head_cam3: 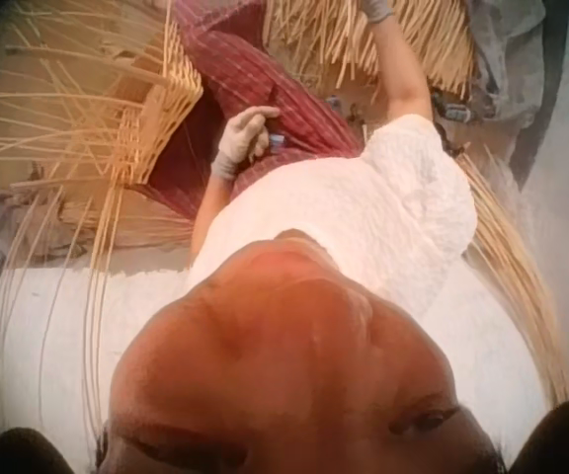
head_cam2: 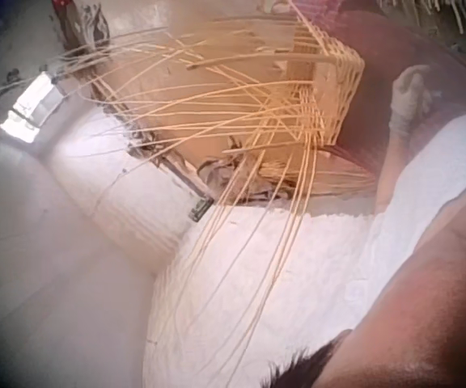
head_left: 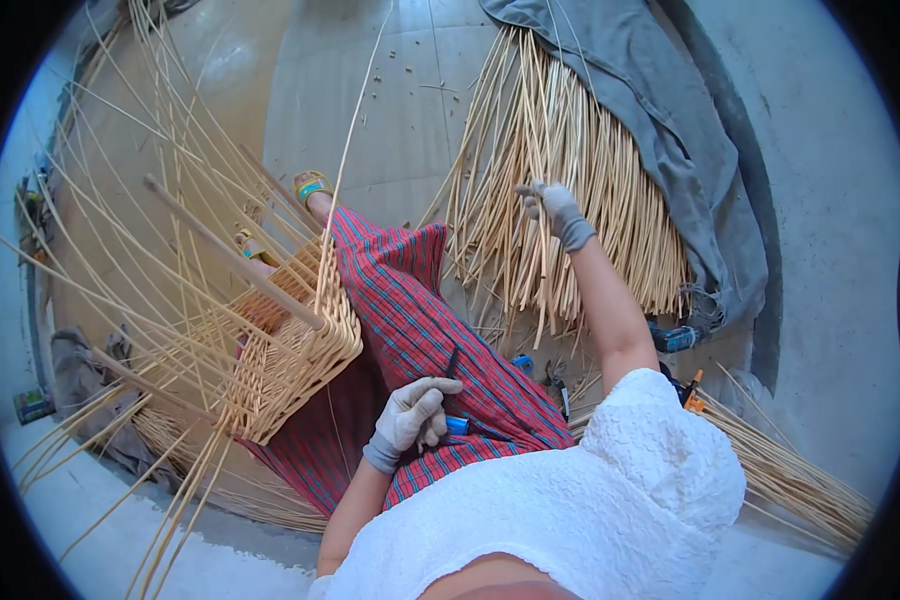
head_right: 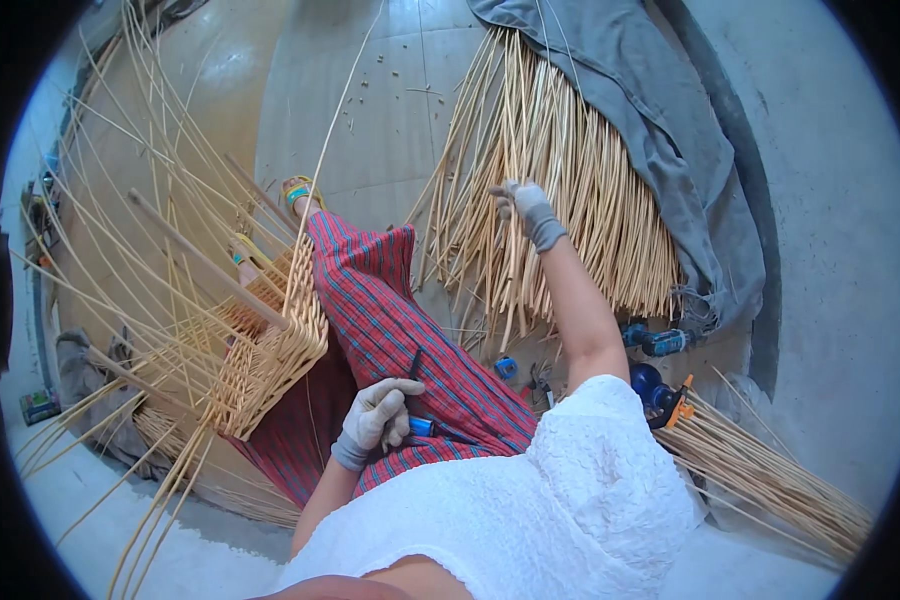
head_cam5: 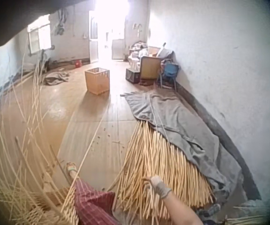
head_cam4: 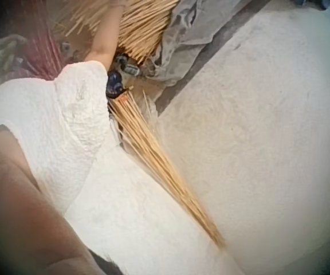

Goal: The person sits on the floor and weaves a basket using thin wooden strips. They interlace the strips by hand, occasionally using a hammer to secure the structure. The basket gradually takes shape as the person continues to weave.

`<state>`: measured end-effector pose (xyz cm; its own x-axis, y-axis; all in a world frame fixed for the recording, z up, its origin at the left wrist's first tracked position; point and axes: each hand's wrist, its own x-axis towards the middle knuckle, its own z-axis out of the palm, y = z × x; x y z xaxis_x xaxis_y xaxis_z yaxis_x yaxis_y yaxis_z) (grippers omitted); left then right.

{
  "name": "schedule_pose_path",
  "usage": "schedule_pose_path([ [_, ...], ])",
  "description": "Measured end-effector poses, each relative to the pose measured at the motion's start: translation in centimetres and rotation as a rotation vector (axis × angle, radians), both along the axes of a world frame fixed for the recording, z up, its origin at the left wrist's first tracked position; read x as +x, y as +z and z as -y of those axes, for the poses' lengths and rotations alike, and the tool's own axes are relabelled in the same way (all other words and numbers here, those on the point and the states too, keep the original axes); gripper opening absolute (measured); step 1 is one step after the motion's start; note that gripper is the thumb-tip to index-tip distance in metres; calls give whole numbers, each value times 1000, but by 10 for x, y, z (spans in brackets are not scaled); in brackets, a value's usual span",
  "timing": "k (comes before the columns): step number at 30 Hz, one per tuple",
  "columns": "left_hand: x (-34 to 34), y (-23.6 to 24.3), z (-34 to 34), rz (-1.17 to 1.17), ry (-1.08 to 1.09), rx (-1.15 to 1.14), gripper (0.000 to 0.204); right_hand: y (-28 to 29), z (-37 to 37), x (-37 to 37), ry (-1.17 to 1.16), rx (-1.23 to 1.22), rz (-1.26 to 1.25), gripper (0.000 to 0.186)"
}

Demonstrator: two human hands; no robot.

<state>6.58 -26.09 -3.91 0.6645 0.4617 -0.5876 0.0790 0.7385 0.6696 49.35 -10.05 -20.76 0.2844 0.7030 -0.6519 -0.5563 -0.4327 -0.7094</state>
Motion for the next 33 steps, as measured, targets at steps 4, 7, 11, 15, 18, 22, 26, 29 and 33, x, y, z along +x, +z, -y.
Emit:
schedule_pose_path([
  [4,1,4,8,86,-56,120,34,75,18,-30,75,269,-383,32],
  [7,8,27,7,101,-100,141,35,96,18,-53,98,328,-410,28],
  [11,1,44,-4,51,96,362,40,111,19,-83,82,400,-493,27],
  [15,-16,66,-26,180,270,110,63,160,56,-166,285,589,-589,30],
  [18,-37,78,-41,247,133,-16,51,167,95,-255,428,741,-484,20],
  [22,-63,108,-19,-251,-97,216,29,184,152,-312,413,447,-679,35],
  [26,-101,136,45,-323,-230,292,25,173,146,-309,128,487,-906,33],
  [29,-181,114,89,-344,-267,550,23,200,172,-360,441,601,-843,29],
  [33,-262,97,151,-432,-191,487,22,240,213,-412,1015,855,-536,20],
])
